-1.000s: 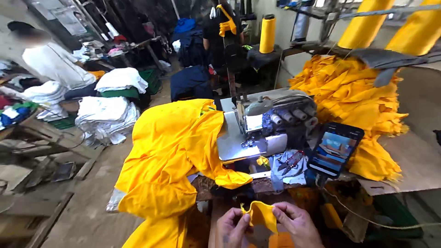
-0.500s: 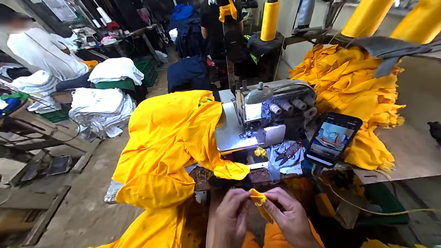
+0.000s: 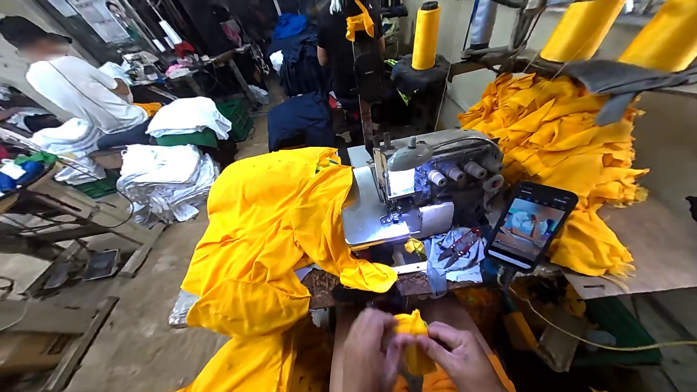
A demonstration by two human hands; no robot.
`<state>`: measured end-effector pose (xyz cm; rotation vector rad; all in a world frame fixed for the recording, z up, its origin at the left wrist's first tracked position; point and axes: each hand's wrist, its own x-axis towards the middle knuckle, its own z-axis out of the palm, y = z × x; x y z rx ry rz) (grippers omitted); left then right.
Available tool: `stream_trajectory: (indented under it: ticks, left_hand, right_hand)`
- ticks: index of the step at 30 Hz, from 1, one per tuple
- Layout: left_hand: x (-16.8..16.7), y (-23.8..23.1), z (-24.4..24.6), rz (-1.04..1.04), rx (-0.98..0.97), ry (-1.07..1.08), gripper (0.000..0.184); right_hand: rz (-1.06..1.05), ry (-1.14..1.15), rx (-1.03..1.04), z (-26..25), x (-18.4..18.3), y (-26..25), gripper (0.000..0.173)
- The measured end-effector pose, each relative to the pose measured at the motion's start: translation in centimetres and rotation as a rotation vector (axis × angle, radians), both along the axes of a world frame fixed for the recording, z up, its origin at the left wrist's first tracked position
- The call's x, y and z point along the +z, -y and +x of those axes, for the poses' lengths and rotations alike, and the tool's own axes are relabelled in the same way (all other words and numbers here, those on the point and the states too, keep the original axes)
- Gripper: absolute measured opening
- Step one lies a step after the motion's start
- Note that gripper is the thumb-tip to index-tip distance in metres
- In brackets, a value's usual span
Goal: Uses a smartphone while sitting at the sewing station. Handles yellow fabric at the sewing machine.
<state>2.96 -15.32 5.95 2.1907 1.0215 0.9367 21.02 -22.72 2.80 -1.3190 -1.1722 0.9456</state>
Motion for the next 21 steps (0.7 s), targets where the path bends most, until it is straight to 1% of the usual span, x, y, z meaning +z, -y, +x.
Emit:
stream_trajectory:
  ticks: [2,3,5,7,8,10,11,12,13,15,16,17,18,21]
  left_hand:
    - [0.8,1.6,0.3,-0.075,-0.024,-0.053,0.032]
    - [0.6,2.2,0.6,-0.134,-0.036,-0.089,0.029]
    - [-0.1,2.2,1.0,-0.196,-0.024,-0.111,0.017]
    - [-0.9,1.4,1.0,-0.246,-0.06,-0.045,0.013]
    - [-1.3,1.0,0.8,-0.309,-0.11,0.015,0.013]
    - [-1.8,0.4,0.2,-0.512,-0.22,0.132,0.015]
    - [-1.9,0.2,0.0,-0.589,-0.244,0.165,0.016]
    - [-2.0,0.1,0.0,-0.61,-0.23,0.174,0.016]
    - [-2.1,0.1,0.2,-0.556,-0.162,0.153,0.015]
    - [-2.7,0.2,0.5,-0.253,0.058,0.054,0.015]
    - [-2.8,0.1,0.7,-0.113,0.12,0.03,0.016]
    - [-2.4,0.2,0.8,-0.041,0.119,0.022,0.015]
    - [-1.9,0.5,1.0,-0.034,0.076,0.007,0.014]
    - [-1.6,1.4,1.0,-0.179,-0.028,-0.027,0.02]
  right_hand:
    - [-0.036,-0.057,0.023,0.1,-0.1,0.0,0.023]
    - [-0.04,-0.083,0.05,0.0,-0.1,0.2,0.025]
    - [-0.033,-0.083,0.084,-0.2,-0.1,0.4,0.028]
    - [-0.012,-0.079,0.071,-0.2,-0.3,0.3,0.029]
    - [-0.007,-0.079,0.063,-0.2,-0.4,0.5,0.03]
    - [-0.021,-0.072,0.041,-0.1,-0.3,0.7,0.032]
    - [-0.044,-0.058,0.022,-0.1,-0.2,0.7,0.033]
    - [-0.079,-0.038,-0.003,-0.2,-0.2,0.6,0.032]
    - [-0.114,-0.017,-0.033,-0.2,-0.3,0.4,0.029]
    - [-0.177,-0.013,-0.064,-0.2,-0.7,0.1,0.023]
    - [-0.189,-0.014,-0.061,-0.2,-0.7,0.0,0.021]
    - [-0.182,-0.013,-0.05,-0.2,-0.6,-0.1,0.02]
    - [-0.171,-0.003,-0.037,-0.2,-0.5,0.0,0.019]
    - [-0.119,0.023,-0.032,-0.5,-0.7,0.5,0.015]
